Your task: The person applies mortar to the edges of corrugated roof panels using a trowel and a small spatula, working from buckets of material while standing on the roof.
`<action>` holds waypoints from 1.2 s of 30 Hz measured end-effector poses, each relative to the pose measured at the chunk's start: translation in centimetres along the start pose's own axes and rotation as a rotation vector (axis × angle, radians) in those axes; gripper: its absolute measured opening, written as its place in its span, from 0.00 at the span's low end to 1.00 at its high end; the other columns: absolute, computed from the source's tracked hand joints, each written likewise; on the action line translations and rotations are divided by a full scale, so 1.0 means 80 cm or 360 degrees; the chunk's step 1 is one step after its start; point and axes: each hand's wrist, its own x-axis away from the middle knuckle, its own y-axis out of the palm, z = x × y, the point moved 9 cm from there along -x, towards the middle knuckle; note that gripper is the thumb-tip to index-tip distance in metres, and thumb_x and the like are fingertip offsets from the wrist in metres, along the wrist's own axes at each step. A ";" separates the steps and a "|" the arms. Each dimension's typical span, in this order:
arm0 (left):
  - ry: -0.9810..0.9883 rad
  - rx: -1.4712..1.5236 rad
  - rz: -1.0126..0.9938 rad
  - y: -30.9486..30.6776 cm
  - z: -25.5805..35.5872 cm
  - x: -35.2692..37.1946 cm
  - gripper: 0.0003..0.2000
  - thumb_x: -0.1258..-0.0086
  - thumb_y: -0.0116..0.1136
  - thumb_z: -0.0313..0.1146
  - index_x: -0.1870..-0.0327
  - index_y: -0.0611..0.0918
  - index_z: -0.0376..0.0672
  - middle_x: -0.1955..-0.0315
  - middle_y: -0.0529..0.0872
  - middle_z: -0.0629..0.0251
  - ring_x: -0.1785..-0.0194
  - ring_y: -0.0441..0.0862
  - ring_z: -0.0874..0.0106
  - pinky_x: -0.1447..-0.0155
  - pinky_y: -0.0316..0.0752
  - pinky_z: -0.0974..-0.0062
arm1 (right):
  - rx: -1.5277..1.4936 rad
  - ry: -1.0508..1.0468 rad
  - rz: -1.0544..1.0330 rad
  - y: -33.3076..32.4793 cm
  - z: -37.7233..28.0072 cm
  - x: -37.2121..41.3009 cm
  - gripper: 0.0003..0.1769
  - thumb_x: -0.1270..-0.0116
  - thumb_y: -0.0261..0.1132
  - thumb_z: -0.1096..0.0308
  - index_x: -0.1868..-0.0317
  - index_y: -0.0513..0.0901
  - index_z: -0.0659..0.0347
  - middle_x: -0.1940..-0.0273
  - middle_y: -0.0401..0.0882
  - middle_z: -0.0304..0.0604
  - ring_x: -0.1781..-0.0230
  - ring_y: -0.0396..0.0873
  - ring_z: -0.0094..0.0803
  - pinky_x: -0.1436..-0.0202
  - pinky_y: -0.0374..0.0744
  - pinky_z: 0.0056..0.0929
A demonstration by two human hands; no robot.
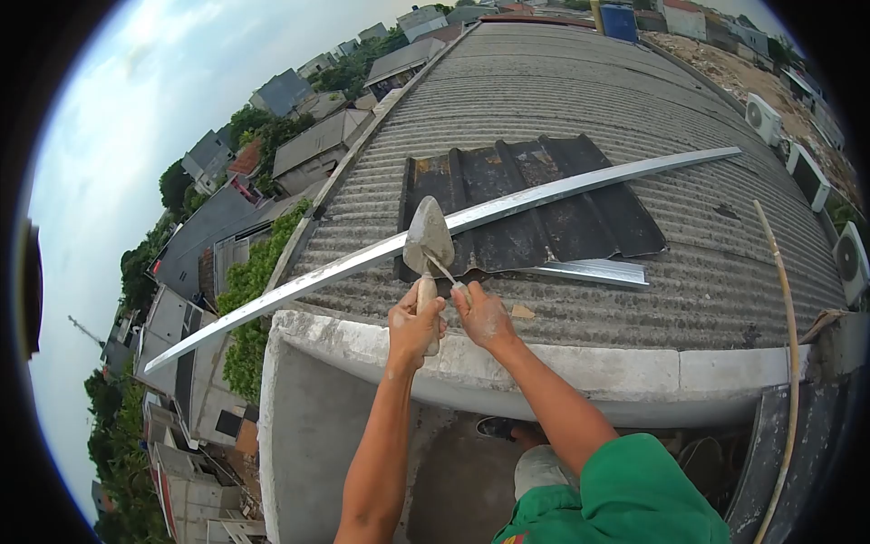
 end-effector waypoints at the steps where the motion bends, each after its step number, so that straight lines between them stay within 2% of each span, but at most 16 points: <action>1: 0.0014 0.0002 0.0008 -0.004 -0.001 0.001 0.26 0.36 0.61 0.26 0.34 0.74 0.35 0.73 0.81 0.68 0.79 0.75 0.81 0.76 0.71 0.81 | -0.0001 -0.0016 0.0000 -0.008 0.000 -0.004 0.25 0.25 0.53 0.47 0.63 0.72 0.64 0.74 0.78 0.65 0.69 0.79 0.67 0.67 0.75 0.54; 3: 0.0088 -0.0111 0.0003 -0.004 0.006 -0.002 0.25 0.37 0.61 0.25 0.36 0.76 0.35 0.73 0.80 0.70 0.80 0.73 0.83 0.76 0.70 0.81 | -0.0191 -0.0054 0.0276 -0.045 -0.002 -0.020 0.24 0.25 0.53 0.48 0.66 0.73 0.64 0.76 0.78 0.63 0.72 0.78 0.66 0.70 0.74 0.51; 4: 0.0099 -0.0092 0.0029 -0.003 0.007 -0.004 0.25 0.37 0.60 0.25 0.36 0.76 0.36 0.73 0.80 0.71 0.80 0.73 0.83 0.76 0.70 0.81 | -0.0131 -0.0192 0.0326 -0.054 -0.012 -0.023 0.26 0.24 0.52 0.47 0.68 0.74 0.64 0.80 0.77 0.54 0.78 0.79 0.53 0.73 0.75 0.43; 5: 0.0097 -0.0093 0.0019 -0.003 0.008 -0.006 0.25 0.37 0.60 0.25 0.36 0.76 0.36 0.73 0.80 0.71 0.80 0.73 0.83 0.76 0.70 0.81 | -0.0129 -0.0187 0.0334 -0.059 -0.009 -0.024 0.26 0.24 0.52 0.47 0.68 0.74 0.64 0.80 0.77 0.54 0.78 0.79 0.53 0.73 0.75 0.43; 7: 0.0215 -0.0146 -0.0124 0.007 0.020 -0.014 0.25 0.37 0.60 0.25 0.35 0.76 0.37 0.73 0.79 0.71 0.80 0.74 0.83 0.76 0.70 0.81 | -0.0563 0.0104 -0.0123 -0.049 -0.001 -0.031 0.26 0.23 0.50 0.47 0.68 0.74 0.64 0.81 0.75 0.45 0.79 0.79 0.34 0.75 0.75 0.36; 10: 0.0262 -0.0162 -0.0234 0.017 0.027 -0.024 0.26 0.37 0.60 0.25 0.35 0.75 0.37 0.73 0.80 0.71 0.80 0.74 0.83 0.76 0.71 0.81 | -0.0716 -0.0124 -0.0076 -0.101 0.006 -0.064 0.27 0.22 0.48 0.48 0.69 0.73 0.64 0.80 0.73 0.41 0.79 0.75 0.24 0.76 0.73 0.31; 11: 0.0272 -0.0152 -0.0240 0.019 0.031 -0.031 0.26 0.37 0.60 0.25 0.35 0.75 0.37 0.73 0.80 0.71 0.80 0.74 0.83 0.76 0.71 0.81 | -0.0705 -0.0131 -0.0070 -0.109 0.012 -0.065 0.27 0.22 0.48 0.48 0.69 0.73 0.64 0.80 0.73 0.41 0.79 0.75 0.24 0.76 0.73 0.31; 13: 0.0209 -0.0057 -0.0363 0.036 0.026 -0.044 0.26 0.36 0.60 0.25 0.35 0.75 0.37 0.73 0.80 0.71 0.80 0.74 0.83 0.76 0.71 0.81 | -0.0532 -0.0106 -0.0562 -0.087 0.031 -0.055 0.26 0.21 0.48 0.49 0.69 0.74 0.63 0.78 0.73 0.40 0.79 0.73 0.25 0.75 0.72 0.30; 17: 0.0143 -0.0084 -0.0423 0.052 -0.033 -0.070 0.26 0.36 0.61 0.25 0.35 0.75 0.38 0.73 0.80 0.70 0.80 0.74 0.82 0.76 0.71 0.80 | 0.0345 -0.0318 -0.0450 -0.140 0.068 -0.065 0.25 0.22 0.49 0.50 0.68 0.74 0.64 0.80 0.71 0.42 0.78 0.70 0.30 0.71 0.72 0.34; 20: 0.0123 0.0134 -0.0436 0.076 -0.049 -0.077 0.27 0.37 0.61 0.25 0.34 0.75 0.38 0.72 0.81 0.70 0.80 0.74 0.82 0.75 0.72 0.80 | -0.0072 -0.0115 -0.0358 -0.155 0.067 -0.058 0.26 0.22 0.48 0.49 0.67 0.74 0.65 0.78 0.73 0.48 0.77 0.72 0.38 0.69 0.72 0.39; 23: 0.0123 0.0054 -0.0529 0.085 -0.066 -0.072 0.27 0.37 0.60 0.25 0.34 0.74 0.38 0.72 0.81 0.69 0.79 0.74 0.81 0.75 0.72 0.80 | 0.0185 -0.0083 -0.0384 -0.126 0.129 -0.057 0.27 0.22 0.47 0.48 0.66 0.75 0.65 0.76 0.75 0.50 0.75 0.73 0.42 0.67 0.72 0.40; 27: 0.0045 0.0168 -0.0413 0.072 -0.095 -0.081 0.27 0.37 0.58 0.23 0.34 0.75 0.38 0.72 0.81 0.70 0.79 0.75 0.81 0.75 0.72 0.79 | 0.0532 -0.0088 -0.0771 -0.137 0.132 -0.014 0.27 0.22 0.47 0.48 0.66 0.76 0.66 0.77 0.75 0.47 0.76 0.72 0.37 0.68 0.73 0.37; 29: 0.0106 0.0267 -0.0375 0.067 -0.086 -0.092 0.26 0.38 0.58 0.23 0.35 0.75 0.38 0.72 0.81 0.69 0.79 0.74 0.81 0.75 0.72 0.79 | 0.0389 0.0029 -0.0715 -0.145 0.126 -0.037 0.27 0.22 0.48 0.47 0.67 0.76 0.64 0.78 0.74 0.43 0.77 0.73 0.33 0.69 0.73 0.35; 31: 0.0068 0.0218 -0.0360 0.069 -0.103 -0.095 0.25 0.38 0.58 0.23 0.36 0.76 0.37 0.72 0.81 0.69 0.79 0.74 0.81 0.75 0.71 0.79 | -0.0263 0.0108 -0.0305 -0.164 0.107 -0.069 0.27 0.22 0.49 0.47 0.68 0.77 0.64 0.80 0.72 0.41 0.77 0.73 0.30 0.69 0.73 0.34; 35: 0.0059 0.0144 -0.0497 0.077 -0.115 -0.098 0.23 0.38 0.57 0.22 0.39 0.78 0.38 0.73 0.80 0.69 0.79 0.73 0.81 0.75 0.70 0.79 | 0.0736 -0.0250 -0.0731 -0.110 0.143 -0.032 0.26 0.21 0.48 0.50 0.71 0.74 0.63 0.79 0.72 0.40 0.81 0.70 0.26 0.74 0.72 0.31; 36: 0.0095 0.0222 -0.0468 0.075 -0.109 -0.100 0.23 0.39 0.57 0.22 0.39 0.78 0.39 0.74 0.80 0.70 0.79 0.73 0.81 0.75 0.70 0.79 | 0.0467 -0.0167 -0.0705 -0.113 0.139 -0.033 0.26 0.21 0.47 0.51 0.70 0.72 0.64 0.79 0.72 0.42 0.81 0.70 0.29 0.74 0.72 0.32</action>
